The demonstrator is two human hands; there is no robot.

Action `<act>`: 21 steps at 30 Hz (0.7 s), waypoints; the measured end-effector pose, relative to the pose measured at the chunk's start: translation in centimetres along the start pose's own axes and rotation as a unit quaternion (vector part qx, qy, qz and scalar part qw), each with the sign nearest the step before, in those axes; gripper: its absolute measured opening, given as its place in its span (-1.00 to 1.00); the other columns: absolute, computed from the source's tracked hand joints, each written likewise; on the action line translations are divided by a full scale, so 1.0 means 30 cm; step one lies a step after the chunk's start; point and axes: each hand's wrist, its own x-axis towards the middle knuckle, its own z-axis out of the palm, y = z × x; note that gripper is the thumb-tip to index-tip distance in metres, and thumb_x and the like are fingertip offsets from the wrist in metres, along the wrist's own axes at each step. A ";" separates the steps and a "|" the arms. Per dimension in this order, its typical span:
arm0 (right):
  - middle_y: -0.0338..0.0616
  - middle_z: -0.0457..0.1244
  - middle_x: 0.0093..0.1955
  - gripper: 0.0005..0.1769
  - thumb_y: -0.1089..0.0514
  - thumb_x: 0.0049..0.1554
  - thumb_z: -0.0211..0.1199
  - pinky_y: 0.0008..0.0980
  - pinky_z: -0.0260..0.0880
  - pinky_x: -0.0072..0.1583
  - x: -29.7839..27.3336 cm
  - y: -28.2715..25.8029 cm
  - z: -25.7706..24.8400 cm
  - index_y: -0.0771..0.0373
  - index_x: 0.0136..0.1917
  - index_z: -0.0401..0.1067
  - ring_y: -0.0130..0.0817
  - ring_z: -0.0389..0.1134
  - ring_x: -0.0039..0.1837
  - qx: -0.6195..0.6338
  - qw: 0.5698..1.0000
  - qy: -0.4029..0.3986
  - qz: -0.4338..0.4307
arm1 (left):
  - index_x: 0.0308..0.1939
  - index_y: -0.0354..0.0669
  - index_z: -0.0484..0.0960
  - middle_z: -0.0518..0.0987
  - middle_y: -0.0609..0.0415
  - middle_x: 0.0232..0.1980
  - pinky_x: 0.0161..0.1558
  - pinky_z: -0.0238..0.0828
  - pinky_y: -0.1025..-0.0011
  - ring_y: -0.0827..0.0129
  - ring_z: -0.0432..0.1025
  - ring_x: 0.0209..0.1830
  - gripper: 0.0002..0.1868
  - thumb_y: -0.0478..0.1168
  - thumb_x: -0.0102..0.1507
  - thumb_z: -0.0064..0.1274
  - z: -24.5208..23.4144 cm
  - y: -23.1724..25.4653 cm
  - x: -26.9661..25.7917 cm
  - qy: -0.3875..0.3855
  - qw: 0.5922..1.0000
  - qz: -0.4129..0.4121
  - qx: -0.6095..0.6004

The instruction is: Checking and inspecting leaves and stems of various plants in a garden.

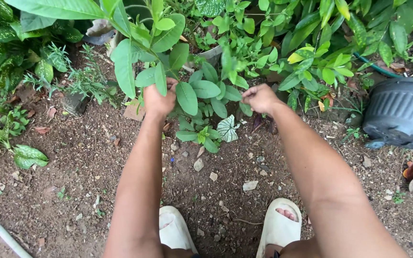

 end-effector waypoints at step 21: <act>-0.07 0.31 0.35 -0.56 0.10 0.22 0.16 -0.20 0.24 0.43 -0.177 -0.275 0.168 0.10 0.36 0.45 -0.23 0.36 0.32 -0.429 0.875 -0.209 -0.074 | -0.10 -0.28 0.64 0.69 0.00 -0.25 -0.16 0.48 0.32 0.30 0.56 -0.28 -0.68 -0.10 0.25 0.28 -0.039 0.052 0.011 -0.017 0.998 0.011 0.065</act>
